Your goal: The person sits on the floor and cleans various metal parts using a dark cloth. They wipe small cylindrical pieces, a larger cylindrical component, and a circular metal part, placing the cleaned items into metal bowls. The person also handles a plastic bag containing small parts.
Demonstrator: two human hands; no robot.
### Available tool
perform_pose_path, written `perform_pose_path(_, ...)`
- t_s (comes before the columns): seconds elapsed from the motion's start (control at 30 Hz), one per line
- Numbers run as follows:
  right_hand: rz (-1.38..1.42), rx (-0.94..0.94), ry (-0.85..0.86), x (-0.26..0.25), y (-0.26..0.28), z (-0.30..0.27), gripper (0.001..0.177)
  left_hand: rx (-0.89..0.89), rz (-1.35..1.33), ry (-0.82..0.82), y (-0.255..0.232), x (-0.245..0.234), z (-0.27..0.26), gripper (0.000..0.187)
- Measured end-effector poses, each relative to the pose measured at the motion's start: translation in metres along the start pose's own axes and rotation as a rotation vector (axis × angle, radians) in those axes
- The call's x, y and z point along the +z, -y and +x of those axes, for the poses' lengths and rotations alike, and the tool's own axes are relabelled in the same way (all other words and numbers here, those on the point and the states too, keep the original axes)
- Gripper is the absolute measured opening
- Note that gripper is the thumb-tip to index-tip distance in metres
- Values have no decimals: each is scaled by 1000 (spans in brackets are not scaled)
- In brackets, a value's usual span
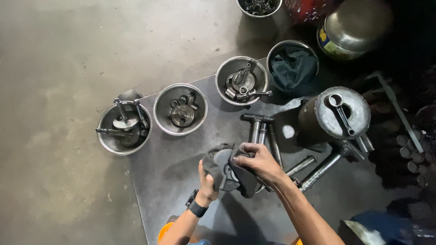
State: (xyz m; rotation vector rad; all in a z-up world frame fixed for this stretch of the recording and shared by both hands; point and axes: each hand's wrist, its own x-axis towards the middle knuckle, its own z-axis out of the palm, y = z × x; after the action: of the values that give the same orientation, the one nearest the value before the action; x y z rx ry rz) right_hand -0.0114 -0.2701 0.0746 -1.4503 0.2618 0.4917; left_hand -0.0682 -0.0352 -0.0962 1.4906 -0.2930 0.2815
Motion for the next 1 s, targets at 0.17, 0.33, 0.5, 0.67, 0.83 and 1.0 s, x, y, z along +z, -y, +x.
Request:
perform_pose_path(0.17,-1,-52,213,-6,2,-5,21,-288,-278,-9,-22,11,14,62)
perform_pose_path(0.33,102,-7,142,10,17,-15,20,-199,-273,21,-18,10,14,64)
perform_pose_path(0.5,28,-156,-25,19,-28,-2,20,-12,72,98,-25,17,16,61)
perform_pose_path(0.67,158,10,-236,11,-24,6,31,268,236,85,-42,24,29,47)
perform_pose_path(0.83,380,37,-257,-7,20,-22,34,-70,-204,-157,24,22,4,39)
perform_pose_path(1.0,-445,-1271,42,39,23,-29,32,-1,407,-67,-9,32,50,26)
